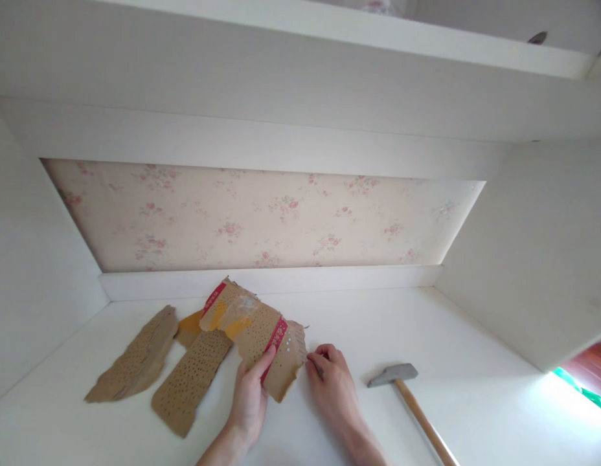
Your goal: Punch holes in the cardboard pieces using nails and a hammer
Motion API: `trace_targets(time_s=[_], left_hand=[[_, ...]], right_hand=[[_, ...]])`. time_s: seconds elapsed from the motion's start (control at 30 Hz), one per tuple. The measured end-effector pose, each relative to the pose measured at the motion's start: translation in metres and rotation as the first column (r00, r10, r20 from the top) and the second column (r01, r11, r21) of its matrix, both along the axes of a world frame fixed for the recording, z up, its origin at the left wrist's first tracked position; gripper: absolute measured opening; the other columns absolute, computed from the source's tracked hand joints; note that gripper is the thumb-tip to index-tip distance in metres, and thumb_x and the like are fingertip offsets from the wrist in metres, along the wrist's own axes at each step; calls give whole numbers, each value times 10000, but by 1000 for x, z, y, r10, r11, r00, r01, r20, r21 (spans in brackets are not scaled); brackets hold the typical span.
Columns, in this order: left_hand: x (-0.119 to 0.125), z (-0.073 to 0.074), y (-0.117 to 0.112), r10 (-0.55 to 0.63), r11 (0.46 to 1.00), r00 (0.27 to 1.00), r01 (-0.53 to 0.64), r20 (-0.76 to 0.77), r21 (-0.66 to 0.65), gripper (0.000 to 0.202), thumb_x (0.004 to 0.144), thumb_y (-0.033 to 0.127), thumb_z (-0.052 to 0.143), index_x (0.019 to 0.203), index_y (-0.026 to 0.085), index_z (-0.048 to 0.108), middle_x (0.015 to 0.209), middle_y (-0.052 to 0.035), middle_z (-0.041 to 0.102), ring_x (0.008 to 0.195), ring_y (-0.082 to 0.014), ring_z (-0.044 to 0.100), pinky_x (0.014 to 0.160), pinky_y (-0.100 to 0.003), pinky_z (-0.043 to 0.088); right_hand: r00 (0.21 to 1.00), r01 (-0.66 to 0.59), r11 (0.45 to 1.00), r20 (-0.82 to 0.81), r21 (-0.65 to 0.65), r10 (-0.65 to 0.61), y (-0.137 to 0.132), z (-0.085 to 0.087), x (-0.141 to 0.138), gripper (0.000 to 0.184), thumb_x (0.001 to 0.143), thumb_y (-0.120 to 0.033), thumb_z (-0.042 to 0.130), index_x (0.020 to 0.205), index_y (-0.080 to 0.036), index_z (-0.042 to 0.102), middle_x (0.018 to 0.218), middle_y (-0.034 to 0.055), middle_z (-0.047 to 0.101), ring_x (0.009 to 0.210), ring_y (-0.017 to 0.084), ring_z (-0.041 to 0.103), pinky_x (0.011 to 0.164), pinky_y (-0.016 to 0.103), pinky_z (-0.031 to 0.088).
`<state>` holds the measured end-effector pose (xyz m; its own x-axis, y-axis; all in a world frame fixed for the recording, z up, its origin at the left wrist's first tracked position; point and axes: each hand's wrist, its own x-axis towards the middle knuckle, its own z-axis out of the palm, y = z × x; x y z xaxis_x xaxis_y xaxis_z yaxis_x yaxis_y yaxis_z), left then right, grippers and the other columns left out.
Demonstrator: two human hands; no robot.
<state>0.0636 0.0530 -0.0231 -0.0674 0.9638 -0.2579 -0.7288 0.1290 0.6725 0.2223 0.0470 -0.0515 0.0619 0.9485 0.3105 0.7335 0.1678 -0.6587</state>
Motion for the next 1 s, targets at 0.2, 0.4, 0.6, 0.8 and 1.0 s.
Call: trace_targets(time_s=[0.2,0.4,0.6,0.8,1.0], left_hand=[[0,-1,0,-45,999,999,45,1,25,447,687,221,822,1105,115,705,1083,-131,743,1018,-289,697,908,-375,551],[2,-3,1,-68,997,998,68,-11,20,462,646,212,852,1080,124,716,1112,-131,735,1045,-302,685,930,-385,536],[8,7,-5,-194,980,981,195,-22,41,478,629,258,866,1066,120,730,1108,-164,730,1098,-347,653,967,-430,506],[17,7,-10,-190,978,979,195,-76,69,488,540,283,907,973,111,759,1022,-185,748,1017,-378,682,937,-455,508],[11,0,-5,-239,969,969,243,-68,45,393,553,260,900,887,107,759,987,-183,754,1011,-382,682,934,-465,503]], right_hand=[[999,-6,1000,-51,23,7,1,-3,0,272,907,-192,474,958,-255,733,995,80,667,953,246,627,854,355,503],[995,18,998,-98,53,-12,3,-2,1,281,877,-165,473,995,-237,717,1005,81,680,967,235,644,863,336,517],[980,-144,977,-112,157,162,-6,4,-4,455,758,-46,511,1137,-232,680,1141,90,664,1087,238,601,945,343,498],[970,-198,953,-96,228,224,-4,2,-2,387,824,-114,574,1143,-295,697,1189,81,673,1106,242,624,917,346,531],[963,-218,947,-106,237,248,1,-9,-1,330,790,-78,537,996,-249,730,1031,97,718,963,249,664,827,352,560]])
